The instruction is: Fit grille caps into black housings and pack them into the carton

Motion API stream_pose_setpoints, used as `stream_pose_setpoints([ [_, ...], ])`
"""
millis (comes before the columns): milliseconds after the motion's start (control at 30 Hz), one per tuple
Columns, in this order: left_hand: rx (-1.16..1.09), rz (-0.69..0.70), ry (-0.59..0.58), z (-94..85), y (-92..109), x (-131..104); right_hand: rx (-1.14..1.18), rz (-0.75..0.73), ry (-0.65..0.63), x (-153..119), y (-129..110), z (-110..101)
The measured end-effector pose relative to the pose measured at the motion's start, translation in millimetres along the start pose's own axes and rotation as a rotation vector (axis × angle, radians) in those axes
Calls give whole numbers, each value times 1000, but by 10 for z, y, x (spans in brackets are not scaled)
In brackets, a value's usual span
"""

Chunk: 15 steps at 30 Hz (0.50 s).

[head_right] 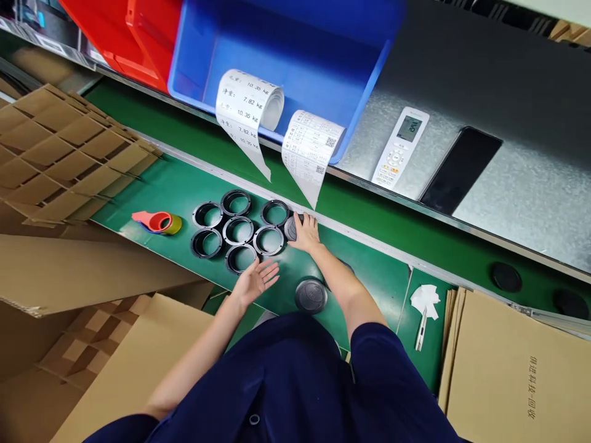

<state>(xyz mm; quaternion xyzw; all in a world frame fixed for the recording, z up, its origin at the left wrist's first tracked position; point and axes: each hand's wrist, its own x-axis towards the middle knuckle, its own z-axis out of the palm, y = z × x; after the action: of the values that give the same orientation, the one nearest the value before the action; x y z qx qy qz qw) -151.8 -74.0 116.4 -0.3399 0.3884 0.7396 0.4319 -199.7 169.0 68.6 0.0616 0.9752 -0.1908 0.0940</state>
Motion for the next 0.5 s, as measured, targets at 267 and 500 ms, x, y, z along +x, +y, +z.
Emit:
stream_pose_setpoints([
  [267, -21, -112, 246, -349, -324, -102, -49, 0, -80, -340, 95, 120],
  [500, 133, -40, 283, -160, -364, -24, 57, -83, 77, -301, -58, 99],
])
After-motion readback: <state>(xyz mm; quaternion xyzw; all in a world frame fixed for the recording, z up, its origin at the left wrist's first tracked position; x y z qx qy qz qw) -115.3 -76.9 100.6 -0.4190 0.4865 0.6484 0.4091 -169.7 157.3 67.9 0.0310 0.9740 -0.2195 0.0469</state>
